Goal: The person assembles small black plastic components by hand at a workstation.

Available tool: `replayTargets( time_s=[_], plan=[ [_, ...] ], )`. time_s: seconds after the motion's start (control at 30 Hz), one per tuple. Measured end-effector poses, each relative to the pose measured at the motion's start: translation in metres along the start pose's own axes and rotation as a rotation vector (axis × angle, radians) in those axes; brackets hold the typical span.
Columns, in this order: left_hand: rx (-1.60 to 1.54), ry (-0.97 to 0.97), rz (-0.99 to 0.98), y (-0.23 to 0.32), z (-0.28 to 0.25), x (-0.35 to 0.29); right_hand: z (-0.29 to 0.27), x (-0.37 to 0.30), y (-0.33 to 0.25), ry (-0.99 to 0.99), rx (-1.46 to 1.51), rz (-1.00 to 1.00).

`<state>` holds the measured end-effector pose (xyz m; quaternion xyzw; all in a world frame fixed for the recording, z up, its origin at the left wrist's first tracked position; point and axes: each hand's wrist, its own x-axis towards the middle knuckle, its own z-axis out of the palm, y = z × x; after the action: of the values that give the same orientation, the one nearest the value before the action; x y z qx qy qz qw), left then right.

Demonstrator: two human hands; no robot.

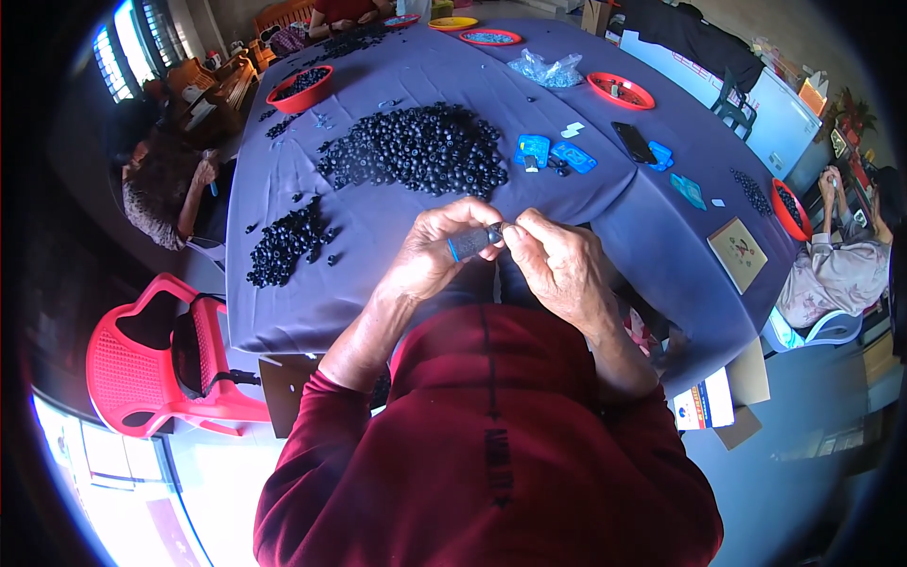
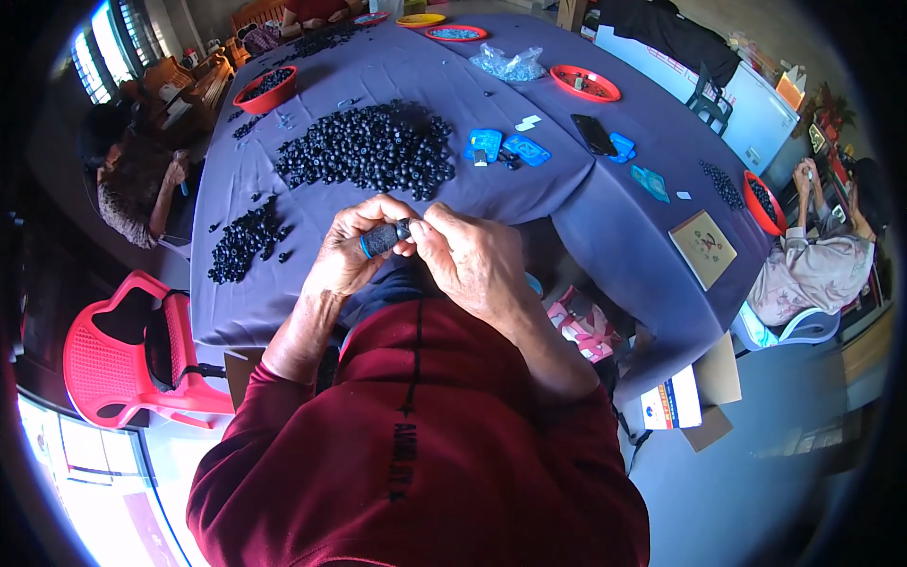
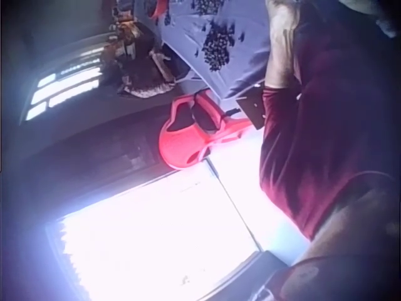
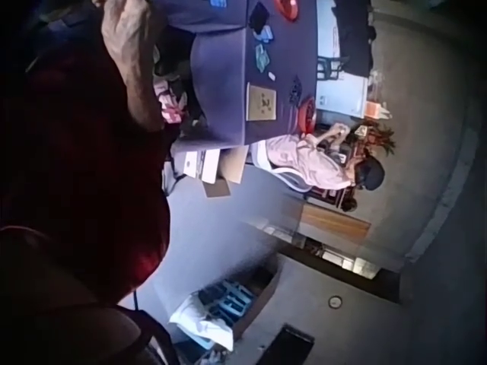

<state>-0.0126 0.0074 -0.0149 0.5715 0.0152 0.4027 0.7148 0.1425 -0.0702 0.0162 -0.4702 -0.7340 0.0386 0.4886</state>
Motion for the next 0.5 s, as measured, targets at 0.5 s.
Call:
replayTargets(
  time_s=[0.5],
  plan=[
    [-0.2, 0.204, -0.014, 0.002, -0.004, 0.007, 0.006, -0.008, 0.004, -0.289, -0.016, -0.023]
  ],
)
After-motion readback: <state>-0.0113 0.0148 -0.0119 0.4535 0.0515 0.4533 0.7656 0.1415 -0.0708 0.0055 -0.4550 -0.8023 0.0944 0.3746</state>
